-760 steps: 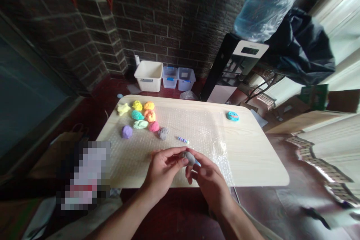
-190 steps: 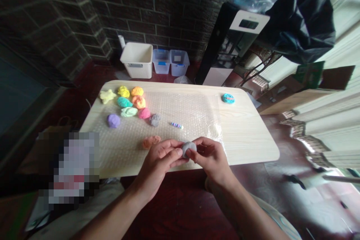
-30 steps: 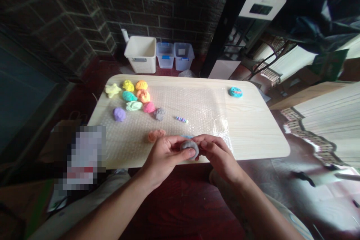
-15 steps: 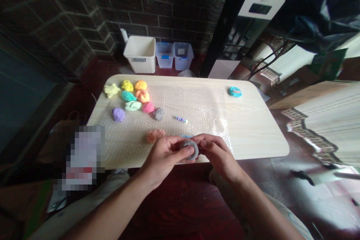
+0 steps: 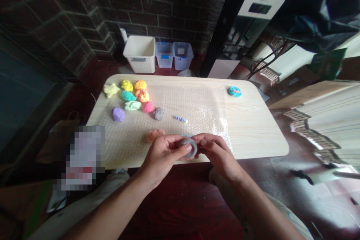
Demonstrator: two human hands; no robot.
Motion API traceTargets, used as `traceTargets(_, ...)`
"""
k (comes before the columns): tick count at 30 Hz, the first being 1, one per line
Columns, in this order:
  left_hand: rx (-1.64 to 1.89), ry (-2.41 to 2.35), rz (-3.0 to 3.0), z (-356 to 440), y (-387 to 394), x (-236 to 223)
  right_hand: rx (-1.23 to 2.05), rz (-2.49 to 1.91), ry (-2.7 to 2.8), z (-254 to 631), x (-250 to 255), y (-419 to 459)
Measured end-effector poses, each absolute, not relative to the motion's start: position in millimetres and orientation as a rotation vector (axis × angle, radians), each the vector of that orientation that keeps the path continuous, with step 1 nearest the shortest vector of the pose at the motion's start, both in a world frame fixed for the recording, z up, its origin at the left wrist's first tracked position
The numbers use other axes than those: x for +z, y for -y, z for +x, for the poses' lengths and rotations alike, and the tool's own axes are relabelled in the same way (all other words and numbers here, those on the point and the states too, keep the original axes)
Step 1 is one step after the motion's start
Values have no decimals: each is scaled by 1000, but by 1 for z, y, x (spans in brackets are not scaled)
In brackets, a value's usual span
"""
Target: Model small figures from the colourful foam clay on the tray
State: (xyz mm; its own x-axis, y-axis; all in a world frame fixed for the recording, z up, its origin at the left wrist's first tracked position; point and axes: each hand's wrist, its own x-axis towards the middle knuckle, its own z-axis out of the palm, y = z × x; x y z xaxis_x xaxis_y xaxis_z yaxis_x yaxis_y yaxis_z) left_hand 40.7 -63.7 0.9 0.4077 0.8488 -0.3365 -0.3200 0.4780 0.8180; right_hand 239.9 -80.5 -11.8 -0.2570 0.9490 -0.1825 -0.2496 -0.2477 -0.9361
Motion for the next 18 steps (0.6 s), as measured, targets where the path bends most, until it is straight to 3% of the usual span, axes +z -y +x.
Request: traceTargets(18, 850, -845, 827, 39, 65, -2, 1562, -1189, 1191, 232, -5, 82)
